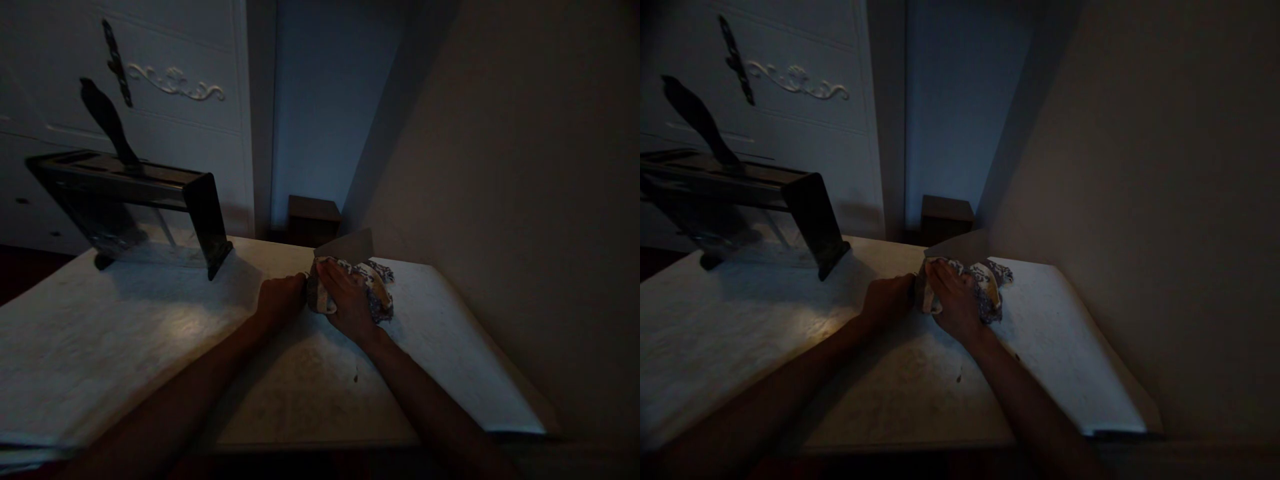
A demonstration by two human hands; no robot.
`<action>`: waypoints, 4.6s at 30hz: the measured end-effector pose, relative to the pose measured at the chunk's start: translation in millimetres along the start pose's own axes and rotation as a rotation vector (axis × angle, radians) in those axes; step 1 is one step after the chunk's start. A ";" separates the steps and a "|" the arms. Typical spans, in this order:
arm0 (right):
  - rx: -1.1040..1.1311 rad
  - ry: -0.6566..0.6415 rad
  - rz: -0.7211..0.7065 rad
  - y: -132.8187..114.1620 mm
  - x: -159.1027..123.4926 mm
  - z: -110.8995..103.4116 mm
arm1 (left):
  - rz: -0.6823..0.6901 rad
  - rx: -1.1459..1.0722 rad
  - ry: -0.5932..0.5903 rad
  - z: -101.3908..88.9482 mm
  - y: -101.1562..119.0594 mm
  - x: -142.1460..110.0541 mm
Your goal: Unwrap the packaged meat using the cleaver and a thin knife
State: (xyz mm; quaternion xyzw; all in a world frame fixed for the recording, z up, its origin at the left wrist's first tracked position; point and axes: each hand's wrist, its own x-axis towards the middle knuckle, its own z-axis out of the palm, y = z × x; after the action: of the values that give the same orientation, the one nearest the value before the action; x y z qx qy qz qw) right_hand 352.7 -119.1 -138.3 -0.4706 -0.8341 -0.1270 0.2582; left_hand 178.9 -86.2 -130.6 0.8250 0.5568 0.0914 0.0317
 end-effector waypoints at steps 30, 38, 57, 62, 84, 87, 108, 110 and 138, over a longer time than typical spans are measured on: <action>-0.256 0.118 0.549 65.6 -5.0 1.9 | 0.070 -0.013 0.061 1.3 -4.9 -0.9; -0.269 0.056 0.529 75.2 -7.5 -3.2 | -0.002 -0.047 0.051 2.6 -7.6 1.9; 0.008 0.196 -0.094 44.5 -7.0 -3.8 | -0.001 -0.043 0.028 0.8 -3.0 0.1; -0.102 0.106 -0.098 33.2 -3.5 1.2 | 0.038 -0.044 0.034 -1.0 3.7 -3.6; -0.204 0.033 0.243 40.7 2.7 7.3 | 0.110 0.012 -0.023 -3.0 5.4 -7.0; -0.199 0.051 0.291 45.3 2.9 7.3 | 0.106 0.010 -0.028 -3.0 5.5 -6.7; -0.246 0.169 0.484 68.7 -3.4 5.6 | 0.068 -0.032 -0.006 4.2 0.5 -5.6; -0.246 0.155 0.480 66.5 -2.8 6.7 | 0.063 -0.037 0.002 4.8 0.4 -5.6; -0.074 0.019 0.110 25.2 9.7 17.7 | 0.155 0.012 0.003 6.0 8.9 -4.8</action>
State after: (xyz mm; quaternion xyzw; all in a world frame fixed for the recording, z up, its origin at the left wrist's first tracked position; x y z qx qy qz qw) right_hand 364.5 -90.8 -148.6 -0.5239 -0.7991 -0.1477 0.2551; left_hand 186.4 -93.7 -135.6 0.8658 0.4916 0.0916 0.0185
